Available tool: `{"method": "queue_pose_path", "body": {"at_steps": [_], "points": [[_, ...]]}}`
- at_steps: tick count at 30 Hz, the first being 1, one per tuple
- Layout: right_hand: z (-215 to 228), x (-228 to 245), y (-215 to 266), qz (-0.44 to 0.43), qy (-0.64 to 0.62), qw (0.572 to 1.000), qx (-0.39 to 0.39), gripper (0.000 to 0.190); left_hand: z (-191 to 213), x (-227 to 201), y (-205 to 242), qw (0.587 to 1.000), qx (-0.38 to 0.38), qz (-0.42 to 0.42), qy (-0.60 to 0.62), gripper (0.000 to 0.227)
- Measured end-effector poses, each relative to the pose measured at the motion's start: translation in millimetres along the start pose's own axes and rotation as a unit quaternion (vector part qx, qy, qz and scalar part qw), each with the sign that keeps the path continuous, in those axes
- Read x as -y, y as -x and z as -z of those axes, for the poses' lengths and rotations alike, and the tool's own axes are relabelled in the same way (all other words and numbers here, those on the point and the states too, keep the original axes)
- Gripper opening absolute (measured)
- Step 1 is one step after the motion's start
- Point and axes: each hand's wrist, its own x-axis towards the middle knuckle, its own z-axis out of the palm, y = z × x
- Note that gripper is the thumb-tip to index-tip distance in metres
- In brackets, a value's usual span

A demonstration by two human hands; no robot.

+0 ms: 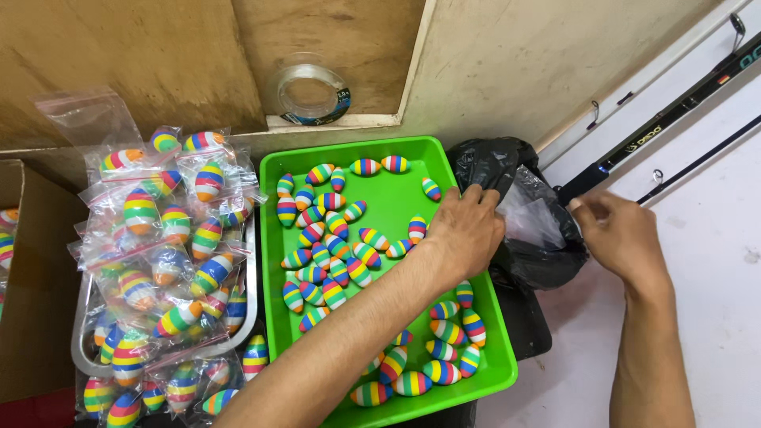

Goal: The person picks up colorful fishing floats from a green tray, places them individually into small zip-lock bags, and then moves the bags into a cardboard box.

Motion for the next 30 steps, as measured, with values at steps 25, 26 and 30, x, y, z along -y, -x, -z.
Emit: {"method": "queue_pose_path", "body": {"at_steps": [25, 26, 30], "points": [[-8, -8, -3, 0.188, -0.09, 0.954, -0.215, 0.016, -5, 21, 33, 0.996, -0.075, -0.024, 0.038, 0.02], [-5, -6, 0, 0.194, -0.108, 0.948, -0.227, 0.014, -7, 21, 34, 0.995, -0.089, -0.028, 0.044, 0.018], [7, -15, 1, 0.27, -0.089, 0.903, -0.323, 0.014, -2, 19, 39, 0.988, -0.137, -0.039, 0.054, 0.016]]}}
